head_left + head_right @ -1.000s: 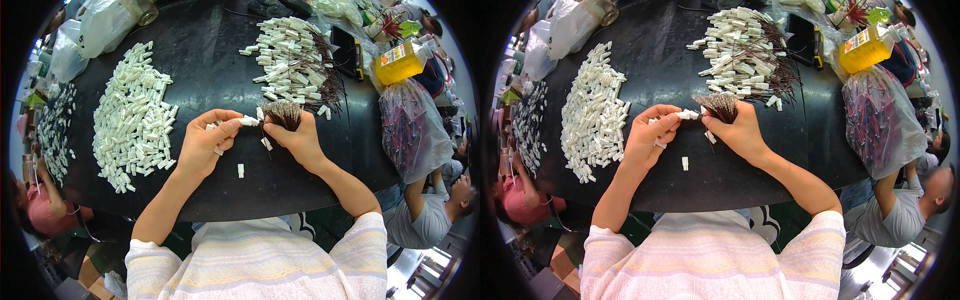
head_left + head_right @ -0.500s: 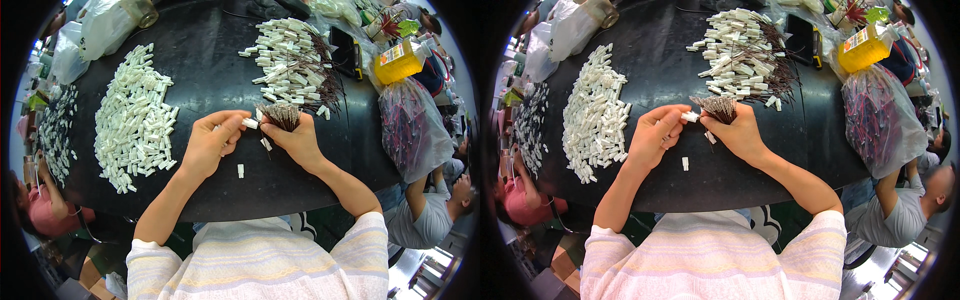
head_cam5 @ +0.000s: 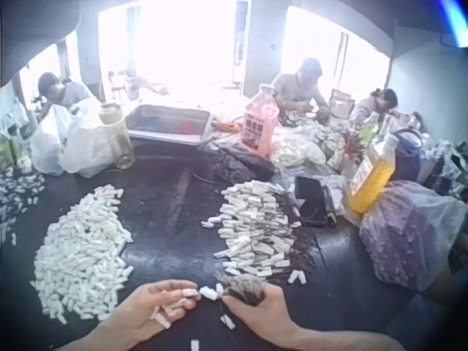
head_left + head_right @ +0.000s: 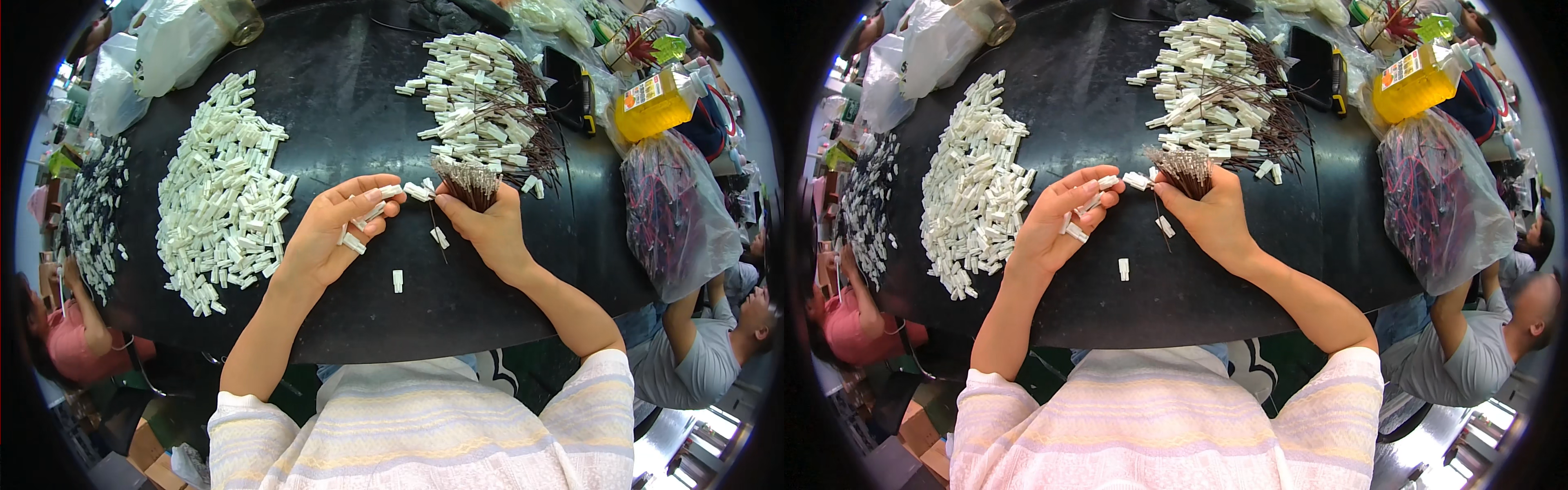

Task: The person assembles wire harnesses by taking plastic connector housings from a pile and inserting wire terminals into the connectors by hand.

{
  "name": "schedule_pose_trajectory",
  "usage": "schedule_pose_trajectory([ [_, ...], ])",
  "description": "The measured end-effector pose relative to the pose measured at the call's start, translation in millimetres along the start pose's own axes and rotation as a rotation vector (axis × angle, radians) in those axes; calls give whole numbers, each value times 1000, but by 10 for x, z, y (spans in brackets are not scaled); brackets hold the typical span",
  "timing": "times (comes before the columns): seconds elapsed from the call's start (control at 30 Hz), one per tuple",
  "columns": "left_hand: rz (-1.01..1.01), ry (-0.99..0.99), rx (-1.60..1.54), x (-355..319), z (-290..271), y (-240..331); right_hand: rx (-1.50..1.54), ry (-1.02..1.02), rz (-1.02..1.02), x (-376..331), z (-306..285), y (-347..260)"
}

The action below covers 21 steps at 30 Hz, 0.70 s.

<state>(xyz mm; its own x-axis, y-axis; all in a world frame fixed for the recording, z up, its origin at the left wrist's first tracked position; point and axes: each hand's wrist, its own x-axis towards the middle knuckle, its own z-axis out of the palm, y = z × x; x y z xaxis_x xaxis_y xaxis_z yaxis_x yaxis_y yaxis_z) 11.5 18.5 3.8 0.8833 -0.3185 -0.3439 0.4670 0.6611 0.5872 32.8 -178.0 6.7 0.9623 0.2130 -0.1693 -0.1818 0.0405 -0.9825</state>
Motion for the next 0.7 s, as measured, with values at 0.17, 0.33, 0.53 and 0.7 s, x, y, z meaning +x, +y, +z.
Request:
schedule_pose_trajectory([
  [0.17, 22, 19, 156, -19, 47, -43, -104, -27, -84, -17, -2, -3],
  [0.33, 70, 9, 79, -16, 8, -53, -131, -53, -83, -14, -13, -14],
  [0.53, 117, 59, 218, -47, 67, -30, -111, -38, -16, -2, -35, -50],
  [0.7, 145, 94, 228, -36, 100, -44, -138, -27, -25, -1, -2, -32],
])
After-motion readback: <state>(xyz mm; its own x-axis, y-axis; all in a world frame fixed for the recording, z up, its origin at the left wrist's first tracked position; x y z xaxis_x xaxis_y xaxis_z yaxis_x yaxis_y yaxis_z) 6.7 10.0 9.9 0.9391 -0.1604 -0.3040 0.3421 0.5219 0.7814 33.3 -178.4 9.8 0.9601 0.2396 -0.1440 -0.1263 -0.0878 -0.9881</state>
